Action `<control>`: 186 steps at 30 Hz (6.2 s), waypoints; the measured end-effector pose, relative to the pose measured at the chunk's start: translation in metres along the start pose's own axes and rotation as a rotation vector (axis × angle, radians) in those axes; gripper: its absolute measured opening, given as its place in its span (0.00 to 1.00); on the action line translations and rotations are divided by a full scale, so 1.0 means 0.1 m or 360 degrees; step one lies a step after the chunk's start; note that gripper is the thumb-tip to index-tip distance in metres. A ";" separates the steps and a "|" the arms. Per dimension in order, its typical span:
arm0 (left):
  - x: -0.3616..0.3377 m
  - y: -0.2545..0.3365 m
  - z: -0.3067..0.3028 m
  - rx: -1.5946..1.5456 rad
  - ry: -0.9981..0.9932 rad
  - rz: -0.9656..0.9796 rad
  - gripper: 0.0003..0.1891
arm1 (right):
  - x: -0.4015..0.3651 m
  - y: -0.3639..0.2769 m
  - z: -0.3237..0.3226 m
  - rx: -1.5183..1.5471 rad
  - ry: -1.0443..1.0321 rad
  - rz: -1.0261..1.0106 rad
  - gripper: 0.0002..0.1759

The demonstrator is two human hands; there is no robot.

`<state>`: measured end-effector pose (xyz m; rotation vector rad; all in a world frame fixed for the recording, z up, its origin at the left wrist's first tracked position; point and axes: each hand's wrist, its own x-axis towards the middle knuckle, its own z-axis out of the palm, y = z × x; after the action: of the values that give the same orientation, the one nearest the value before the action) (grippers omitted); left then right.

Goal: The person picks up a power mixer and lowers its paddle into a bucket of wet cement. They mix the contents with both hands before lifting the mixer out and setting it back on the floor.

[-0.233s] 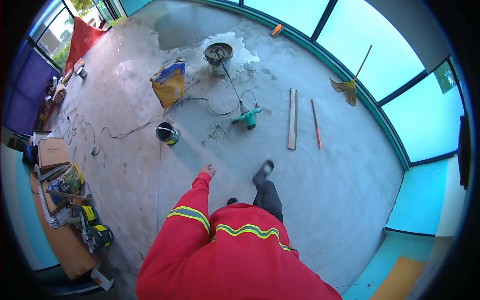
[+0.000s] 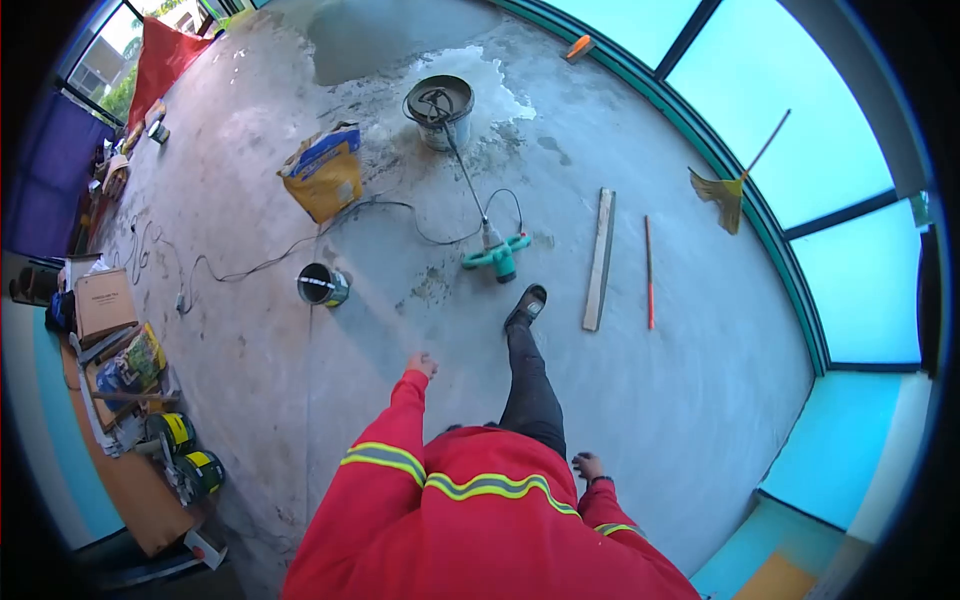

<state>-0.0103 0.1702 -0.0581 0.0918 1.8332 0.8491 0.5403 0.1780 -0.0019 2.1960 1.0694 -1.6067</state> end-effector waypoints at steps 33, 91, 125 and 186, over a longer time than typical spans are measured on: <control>4.86 0.58 1.77 0.1009 0.0042 0.0715 0.27 | 6.06 -6.07 1.27 -0.1160 -0.0233 -0.1731 0.31; 2.20 7.66 -1.10 -0.1335 0.1077 0.0636 0.21 | -0.15 -13.72 0.63 -0.1077 -0.0747 -0.1982 0.37; 3.65 7.73 -1.61 -0.0027 0.0612 0.0600 0.22 | 0.94 -12.21 0.93 -0.0208 -0.0216 -0.1240 0.35; 3.55 7.71 -0.34 -0.0534 0.0486 0.0216 0.23 | 1.81 -13.18 0.23 -0.1211 -0.0341 -0.1709 0.24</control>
<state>-0.4385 0.8818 0.1212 -0.1350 1.9524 1.3138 -0.3240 1.1799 0.1373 0.9187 2.4632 -1.2596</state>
